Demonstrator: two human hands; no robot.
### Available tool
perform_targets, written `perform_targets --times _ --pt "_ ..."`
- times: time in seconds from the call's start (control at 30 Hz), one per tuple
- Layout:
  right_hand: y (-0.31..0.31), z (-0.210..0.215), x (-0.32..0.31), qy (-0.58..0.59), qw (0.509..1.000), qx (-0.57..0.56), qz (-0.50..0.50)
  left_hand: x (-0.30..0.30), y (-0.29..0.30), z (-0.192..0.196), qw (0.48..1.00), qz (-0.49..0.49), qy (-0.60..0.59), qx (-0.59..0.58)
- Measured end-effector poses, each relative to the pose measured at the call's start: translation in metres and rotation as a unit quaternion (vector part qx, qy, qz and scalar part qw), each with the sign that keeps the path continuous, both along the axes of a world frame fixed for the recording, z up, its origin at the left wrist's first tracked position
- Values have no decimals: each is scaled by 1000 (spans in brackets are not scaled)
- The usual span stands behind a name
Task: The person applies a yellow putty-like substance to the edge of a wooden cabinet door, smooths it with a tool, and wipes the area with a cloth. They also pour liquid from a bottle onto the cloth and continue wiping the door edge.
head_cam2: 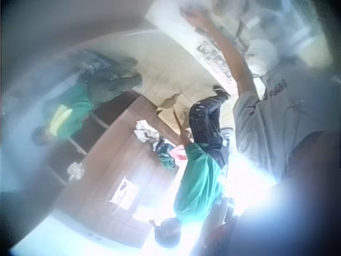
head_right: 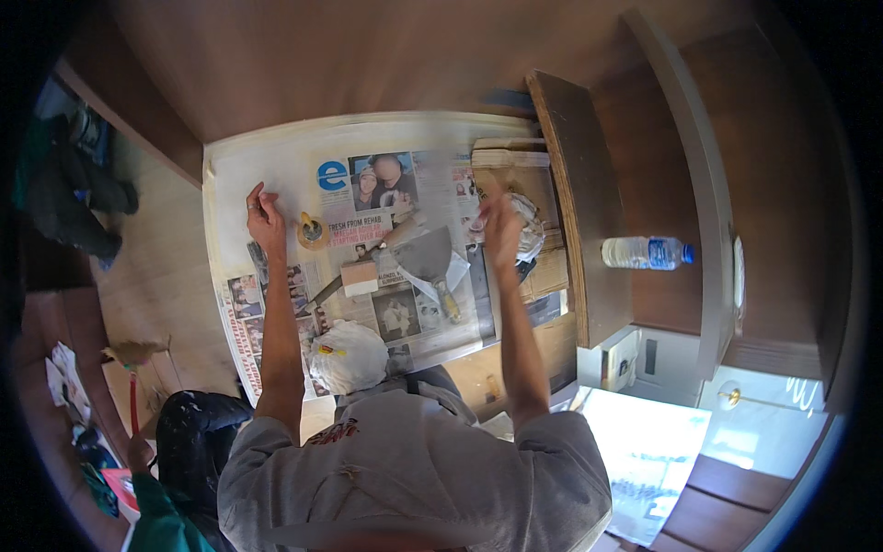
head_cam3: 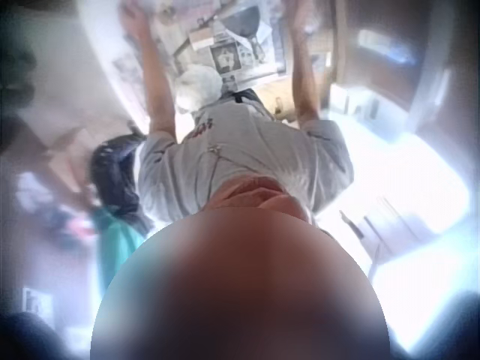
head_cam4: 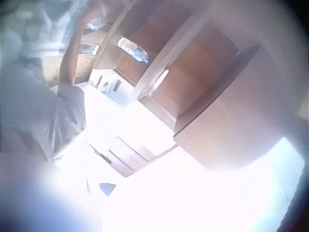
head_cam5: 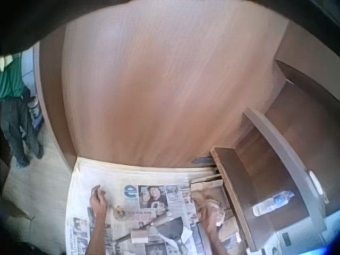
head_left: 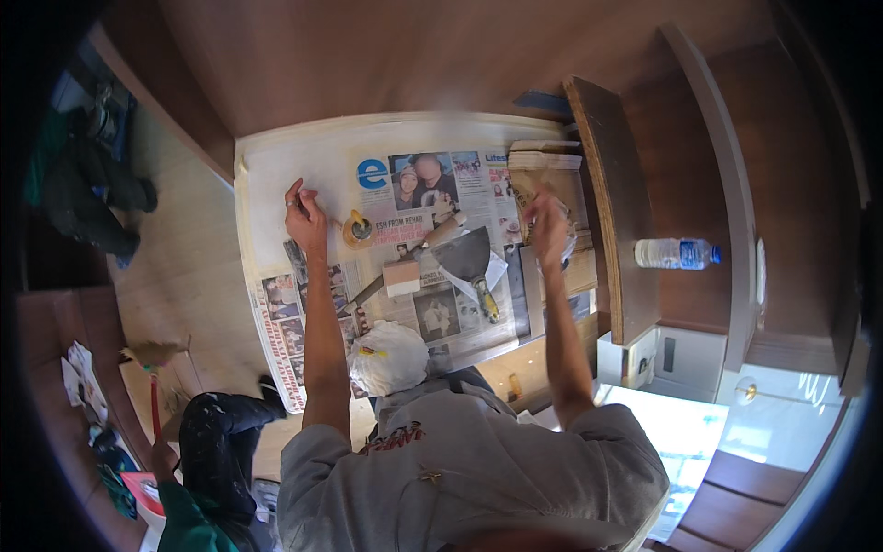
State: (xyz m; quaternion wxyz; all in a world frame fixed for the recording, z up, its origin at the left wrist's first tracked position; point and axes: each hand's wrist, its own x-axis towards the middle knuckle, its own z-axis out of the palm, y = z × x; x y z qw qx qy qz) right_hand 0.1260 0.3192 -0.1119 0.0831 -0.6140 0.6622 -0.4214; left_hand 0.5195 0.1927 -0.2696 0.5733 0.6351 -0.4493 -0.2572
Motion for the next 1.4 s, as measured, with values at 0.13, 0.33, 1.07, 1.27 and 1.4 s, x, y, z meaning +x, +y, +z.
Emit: perform_targets --times 0.13,0.33,1.07,1.27,1.4 --pt "87 -60 1 -2 997 25 -76 6 -3 -6 999 -32 14 -8" --pt "115 -120 -114 -58 967 33 -245 38 0 17 963 -146 225 -5" --pt "92 -112 -148 -305 941 -55 -136 -179 278 111 963 -201 181 -2" --pt "156 -42 -59 -355 919 -148 -83 -287 277 107 809 -342 427 212" --pt "210 -59 -39 -435 890 -64 -117 -299 280 100 685 -362 566 281"
